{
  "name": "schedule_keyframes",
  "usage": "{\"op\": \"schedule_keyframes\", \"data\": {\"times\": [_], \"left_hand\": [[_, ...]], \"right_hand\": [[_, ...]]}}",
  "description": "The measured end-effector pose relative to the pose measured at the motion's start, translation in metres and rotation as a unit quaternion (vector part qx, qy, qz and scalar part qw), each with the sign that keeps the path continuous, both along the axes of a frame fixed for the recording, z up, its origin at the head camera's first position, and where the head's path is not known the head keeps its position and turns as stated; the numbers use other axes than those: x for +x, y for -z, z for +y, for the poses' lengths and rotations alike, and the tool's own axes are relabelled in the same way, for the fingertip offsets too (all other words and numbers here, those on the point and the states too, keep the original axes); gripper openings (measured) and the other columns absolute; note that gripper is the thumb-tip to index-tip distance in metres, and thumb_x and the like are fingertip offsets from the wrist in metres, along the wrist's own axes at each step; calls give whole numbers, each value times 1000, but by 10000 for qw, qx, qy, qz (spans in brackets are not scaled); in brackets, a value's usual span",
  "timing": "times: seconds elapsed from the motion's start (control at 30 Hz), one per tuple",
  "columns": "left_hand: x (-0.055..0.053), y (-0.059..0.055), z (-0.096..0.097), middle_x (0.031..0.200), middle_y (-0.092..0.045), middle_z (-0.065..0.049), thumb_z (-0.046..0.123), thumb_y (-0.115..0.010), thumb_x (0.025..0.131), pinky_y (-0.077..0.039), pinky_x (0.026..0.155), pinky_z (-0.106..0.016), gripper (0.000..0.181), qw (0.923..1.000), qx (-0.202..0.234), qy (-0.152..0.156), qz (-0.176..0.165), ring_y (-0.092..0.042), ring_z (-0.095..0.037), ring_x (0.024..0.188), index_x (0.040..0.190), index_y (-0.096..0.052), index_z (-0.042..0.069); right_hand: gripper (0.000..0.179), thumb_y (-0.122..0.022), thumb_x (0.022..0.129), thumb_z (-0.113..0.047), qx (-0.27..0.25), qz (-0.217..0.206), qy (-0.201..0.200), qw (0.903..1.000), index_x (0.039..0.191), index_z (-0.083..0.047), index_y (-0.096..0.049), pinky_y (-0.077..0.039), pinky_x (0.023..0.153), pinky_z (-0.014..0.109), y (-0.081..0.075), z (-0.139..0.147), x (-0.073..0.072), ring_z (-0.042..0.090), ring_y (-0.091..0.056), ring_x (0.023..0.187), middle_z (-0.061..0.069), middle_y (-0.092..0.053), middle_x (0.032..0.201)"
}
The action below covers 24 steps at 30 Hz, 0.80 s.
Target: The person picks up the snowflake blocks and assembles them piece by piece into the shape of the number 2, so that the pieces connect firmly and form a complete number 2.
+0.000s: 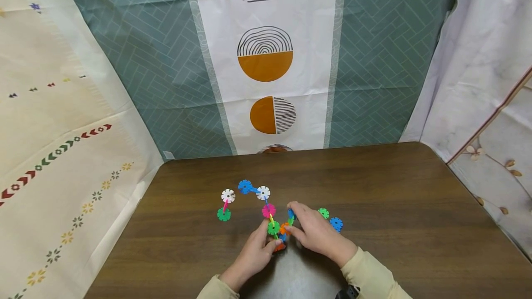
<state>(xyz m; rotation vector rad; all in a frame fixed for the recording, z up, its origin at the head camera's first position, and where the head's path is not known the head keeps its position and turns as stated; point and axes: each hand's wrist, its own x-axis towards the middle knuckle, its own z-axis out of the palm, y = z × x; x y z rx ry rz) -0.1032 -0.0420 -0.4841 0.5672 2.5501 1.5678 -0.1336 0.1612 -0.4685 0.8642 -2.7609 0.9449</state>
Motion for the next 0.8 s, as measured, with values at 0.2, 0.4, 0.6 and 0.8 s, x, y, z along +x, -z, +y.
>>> {"op": "schedule_keyframes", "data": {"times": [0.2,0.4,0.6,0.8], "left_hand": [[-3,-3,-1,78,-58,2,6,-66,92,-47,61,-22,21,9997,-87,-215,60,-54,-3,66,102,-48,7],[-4,-4,-4,79,-57,2,8,-69,90,-48,60,-23,22,9988,-101,-478,91,-53,-5,67,100,-50,7],[-4,-3,-7,71,-58,2,8,-70,89,-46,50,-23,21,9988,33,-477,-139,-49,-4,49,96,-50,6],[-4,-2,-9,69,-59,3,10,-71,89,-47,51,-23,22,9986,-18,-466,-243,-51,-3,48,97,-50,6]], "right_hand": [[64,-70,89,-40,-113,24,318,9994,143,-15,-45,-49,67,27,-3,12,-4,10,-59,83,-3,-62,109],[25,-67,92,-9,370,358,1073,9929,116,-9,-66,-46,60,28,-2,32,-7,9,-56,74,-3,-62,96],[30,-75,84,-9,805,60,1623,9834,113,-9,-68,-39,53,30,4,49,-10,15,-51,66,2,-55,85],[35,-81,78,-12,1063,-39,1691,9798,110,-11,-68,-39,51,31,10,53,-10,15,-47,62,4,-53,84]]}}
